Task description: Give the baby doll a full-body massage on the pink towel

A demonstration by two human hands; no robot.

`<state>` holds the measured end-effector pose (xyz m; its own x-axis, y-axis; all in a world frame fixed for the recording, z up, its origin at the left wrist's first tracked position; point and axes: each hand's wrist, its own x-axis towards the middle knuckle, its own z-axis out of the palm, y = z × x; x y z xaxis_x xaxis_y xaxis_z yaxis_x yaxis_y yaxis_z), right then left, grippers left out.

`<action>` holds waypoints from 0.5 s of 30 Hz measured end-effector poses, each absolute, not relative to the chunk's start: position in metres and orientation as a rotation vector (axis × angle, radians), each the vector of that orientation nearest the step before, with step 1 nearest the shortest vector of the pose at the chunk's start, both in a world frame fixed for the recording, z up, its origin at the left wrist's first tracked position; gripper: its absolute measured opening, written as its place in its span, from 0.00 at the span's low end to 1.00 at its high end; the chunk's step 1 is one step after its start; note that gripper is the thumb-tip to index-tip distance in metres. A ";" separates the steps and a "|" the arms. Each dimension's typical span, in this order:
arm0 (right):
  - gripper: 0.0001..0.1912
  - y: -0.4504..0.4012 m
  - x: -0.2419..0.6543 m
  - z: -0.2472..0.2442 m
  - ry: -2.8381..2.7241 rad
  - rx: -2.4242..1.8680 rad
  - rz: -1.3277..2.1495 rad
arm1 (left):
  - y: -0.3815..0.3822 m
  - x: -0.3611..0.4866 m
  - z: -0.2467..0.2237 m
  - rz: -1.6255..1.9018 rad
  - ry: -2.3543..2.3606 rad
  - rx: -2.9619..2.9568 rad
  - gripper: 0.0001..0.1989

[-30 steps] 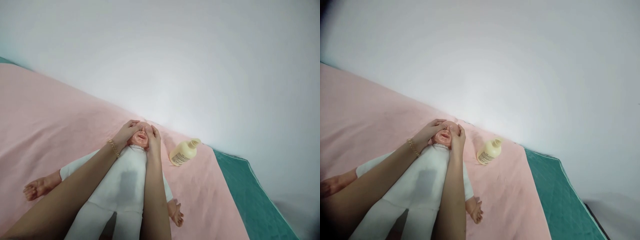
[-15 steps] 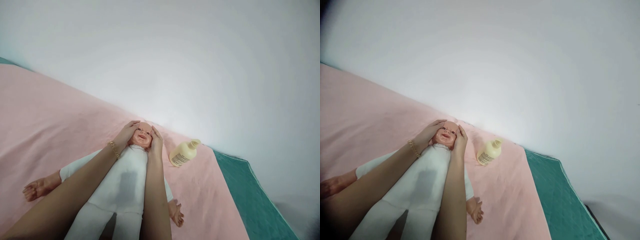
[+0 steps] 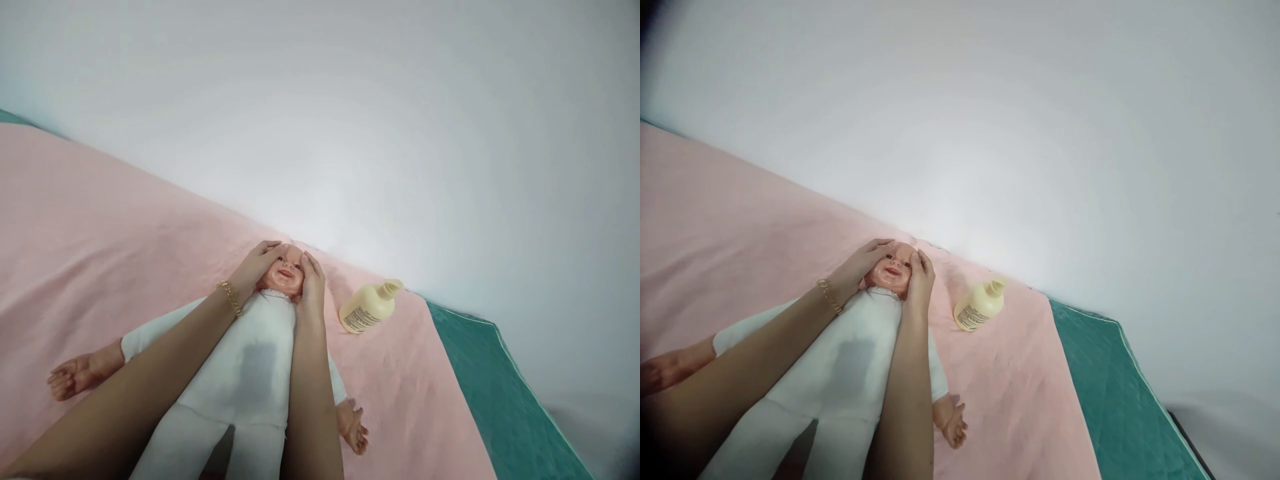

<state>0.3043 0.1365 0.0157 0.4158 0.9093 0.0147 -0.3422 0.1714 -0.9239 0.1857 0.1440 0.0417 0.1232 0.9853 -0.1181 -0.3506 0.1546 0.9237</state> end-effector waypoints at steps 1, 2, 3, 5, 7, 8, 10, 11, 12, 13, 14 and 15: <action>0.21 0.135 0.303 0.018 -0.663 -1.071 0.995 | 0.144 0.184 0.043 1.182 0.942 0.897 0.22; 0.22 0.133 0.302 0.020 -0.653 -1.102 0.993 | 0.144 0.183 0.043 1.173 0.947 0.914 0.23; 0.23 0.132 0.301 0.022 -0.648 -1.122 0.989 | 0.144 0.182 0.044 1.166 0.948 0.930 0.24; 0.26 0.131 0.300 0.023 -0.650 -1.137 0.976 | 0.144 0.181 0.044 1.156 0.939 0.949 0.25; 0.28 0.131 0.300 0.022 -0.652 -1.145 0.967 | 0.144 0.180 0.044 1.151 0.932 0.945 0.26; 0.28 0.132 0.300 0.021 -0.653 -1.148 0.965 | 0.144 0.180 0.044 1.149 0.933 0.940 0.26; 0.29 0.133 0.301 0.019 -0.650 -1.146 0.966 | 0.144 0.180 0.043 1.145 0.940 0.932 0.26; 0.28 0.133 0.301 0.019 -0.645 -1.146 0.965 | 0.145 0.181 0.043 1.145 0.941 0.926 0.26; 0.27 0.134 0.301 0.019 -0.640 -1.148 0.962 | 0.145 0.181 0.042 1.145 0.941 0.922 0.26; 0.26 0.134 0.301 0.019 -0.635 -1.152 0.959 | 0.146 0.182 0.041 1.146 0.944 0.920 0.25; 0.25 0.135 0.301 0.019 -0.632 -1.154 0.960 | 0.147 0.182 0.041 1.151 0.946 0.918 0.24; 0.23 0.135 0.301 0.019 -0.629 -1.153 0.965 | 0.148 0.183 0.040 1.159 0.947 0.912 0.23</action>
